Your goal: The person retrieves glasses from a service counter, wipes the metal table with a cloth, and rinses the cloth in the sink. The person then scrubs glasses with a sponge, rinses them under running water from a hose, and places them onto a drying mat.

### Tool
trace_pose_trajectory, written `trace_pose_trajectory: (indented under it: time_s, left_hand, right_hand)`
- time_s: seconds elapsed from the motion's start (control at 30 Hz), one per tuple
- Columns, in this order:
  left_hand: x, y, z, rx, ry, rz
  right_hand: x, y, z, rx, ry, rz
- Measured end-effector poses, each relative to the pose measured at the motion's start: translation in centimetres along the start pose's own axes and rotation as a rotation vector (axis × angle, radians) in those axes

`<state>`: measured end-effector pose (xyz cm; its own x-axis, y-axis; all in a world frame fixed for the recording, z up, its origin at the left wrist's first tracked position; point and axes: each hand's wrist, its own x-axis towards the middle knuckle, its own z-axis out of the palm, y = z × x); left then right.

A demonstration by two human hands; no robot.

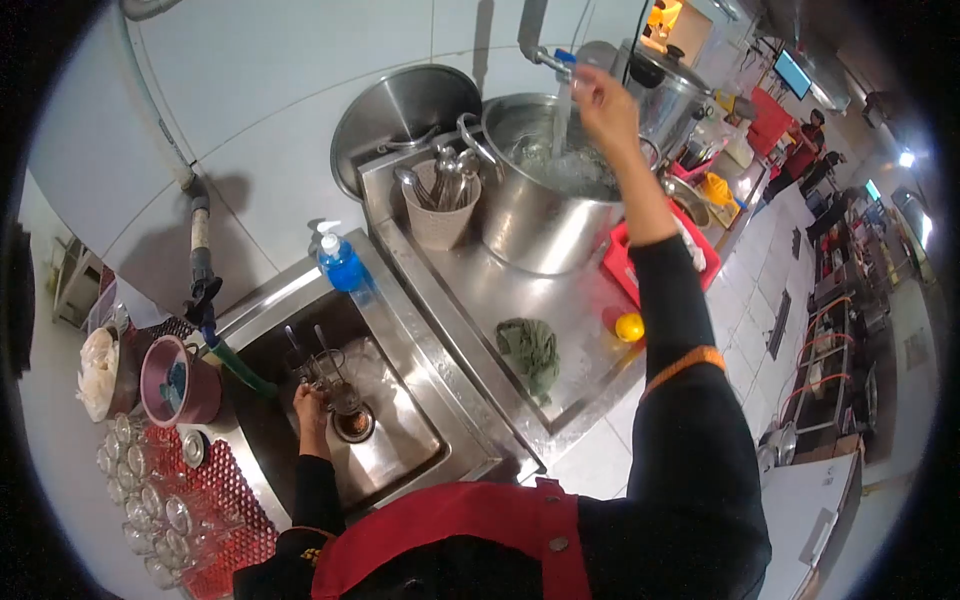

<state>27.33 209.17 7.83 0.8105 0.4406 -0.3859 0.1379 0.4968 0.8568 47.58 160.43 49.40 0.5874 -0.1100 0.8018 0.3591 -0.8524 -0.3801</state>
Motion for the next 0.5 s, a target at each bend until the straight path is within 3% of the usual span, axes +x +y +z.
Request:
trace_pose_trajectory:
  time_s: [0.1,0.17,0.2,0.27,0.3,0.43,0.47,0.5]
  left_hand:
    - [2.6,-2.7,-1.6,-0.063,-0.004,0.068]
    - [3.8,-3.7,-1.9,-0.043,0.026,0.067]
    - [4.1,-3.8,-1.8,-0.018,0.053,0.066]
    - [4.5,-4.1,-1.3,-0.032,0.057,0.062]
    - [4.4,-4.2,-1.0,-0.048,0.066,0.06]
    - [4.7,-5.6,-1.6,-0.047,0.027,0.006]
    - [5.7,-6.7,-2.3,-0.061,0.014,0.034]
    - [6.1,-7.4,-2.7,-0.073,0.001,0.058]
  right_hand:
    - [6.6,1.9,0.9,0.023,-0.13,0.057]
    - [9.0,1.0,0.6,-0.134,-0.514,0.322]
    - [9.8,0.8,0.9,-0.137,-0.516,0.323]
    - [11.2,0.6,1.9,-0.582,-0.604,-0.102]
    - [11.4,0.5,2.9,-0.784,-0.492,-0.248]
    - [11.7,-2.7,4.7,-0.916,-0.57,-0.05]
    - [13.1,-0.4,5.7,-0.918,-0.584,-0.049]
    - [15.7,3.7,7.1,-1.063,-0.632,-0.323]
